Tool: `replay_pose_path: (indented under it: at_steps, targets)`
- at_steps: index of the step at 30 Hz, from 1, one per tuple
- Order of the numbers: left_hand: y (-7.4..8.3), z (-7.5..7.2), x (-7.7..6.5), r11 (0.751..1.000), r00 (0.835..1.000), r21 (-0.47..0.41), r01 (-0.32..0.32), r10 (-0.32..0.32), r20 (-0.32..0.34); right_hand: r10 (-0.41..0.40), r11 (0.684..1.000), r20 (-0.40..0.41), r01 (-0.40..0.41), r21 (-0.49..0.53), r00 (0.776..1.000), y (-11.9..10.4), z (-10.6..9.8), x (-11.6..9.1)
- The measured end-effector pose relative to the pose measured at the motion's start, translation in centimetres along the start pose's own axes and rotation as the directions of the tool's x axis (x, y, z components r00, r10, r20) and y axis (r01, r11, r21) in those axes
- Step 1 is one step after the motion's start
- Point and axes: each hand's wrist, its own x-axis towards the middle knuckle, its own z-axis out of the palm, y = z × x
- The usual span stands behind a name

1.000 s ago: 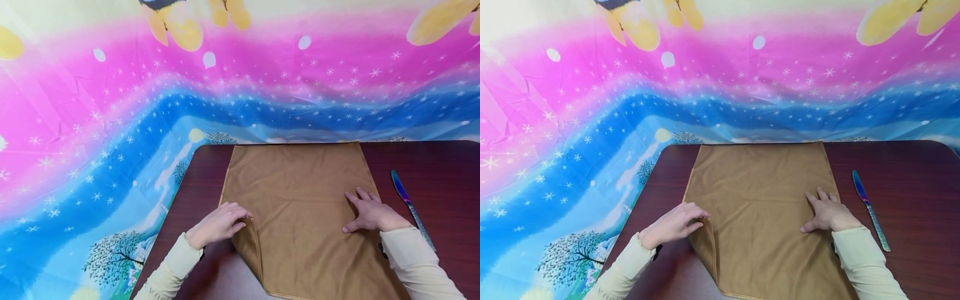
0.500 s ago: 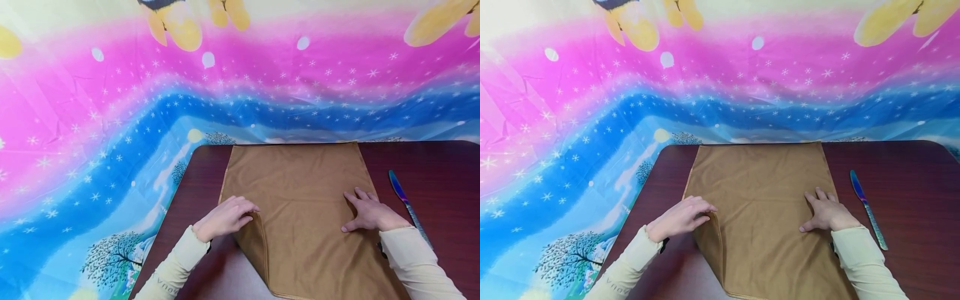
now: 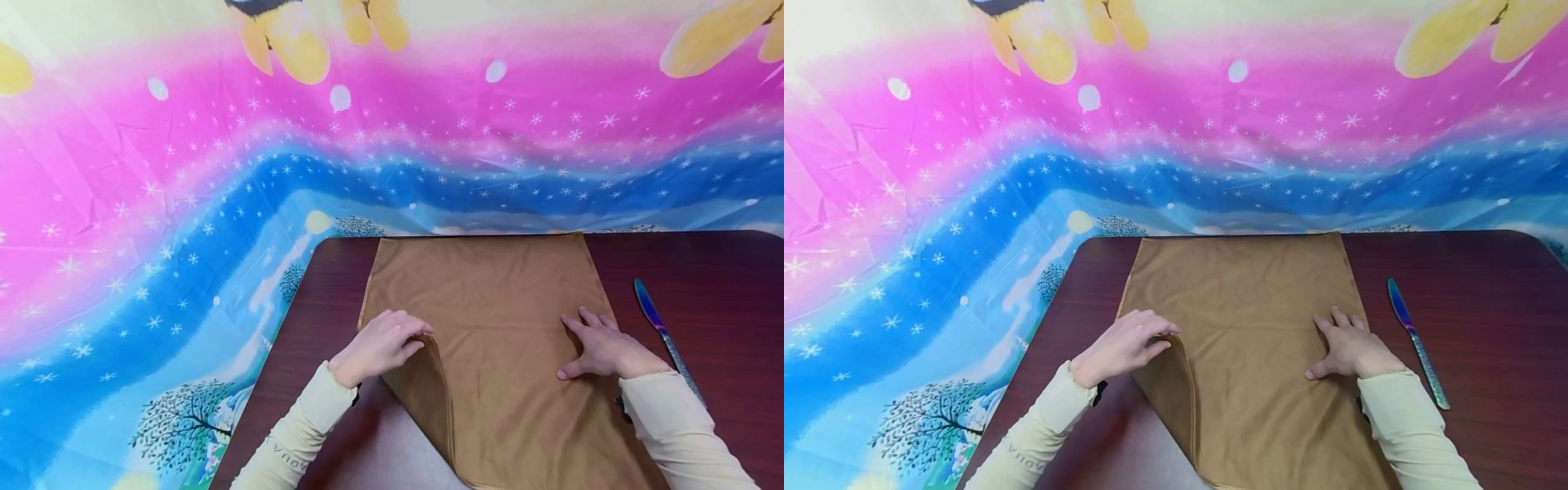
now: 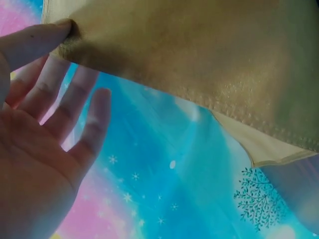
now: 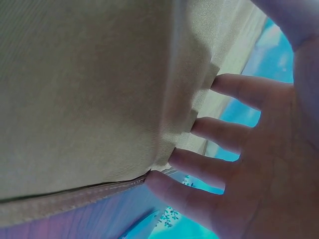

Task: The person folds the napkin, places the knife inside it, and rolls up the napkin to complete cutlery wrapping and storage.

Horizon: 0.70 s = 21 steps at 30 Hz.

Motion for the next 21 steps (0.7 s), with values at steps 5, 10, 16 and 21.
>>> replay_pose_path:
  at_steps: [5, 10, 16, 21]
  targets:
    - [0.1, 0.1, 0.4, 0.998, 0.999, 0.051, 0.026, -0.024, -0.044, -0.003, 1.0, -0.004, 0.003, -0.002, 1.0, 0.0, -0.1, 0.0]
    - [0.2, 0.2, 1.1, 0.997, 0.996, 0.053, 0.048, -0.044, -0.075, -0.012, 1.0, -0.013, 0.012, -0.003, 1.0, 0.0, -0.2, 0.0]
    - [0.5, 0.2, 2.1, 0.996, 0.993, 0.053, 0.071, -0.066, -0.096, -0.012, 1.0, -0.015, 0.012, -0.001, 1.0, -0.1, -0.2, 0.0]
    - [0.7, 0.3, 2.7, 0.995, 0.991, 0.055, 0.088, -0.082, -0.105, -0.002, 1.0, -0.003, 0.002, 0.005, 1.0, -0.2, -0.4, 0.0]
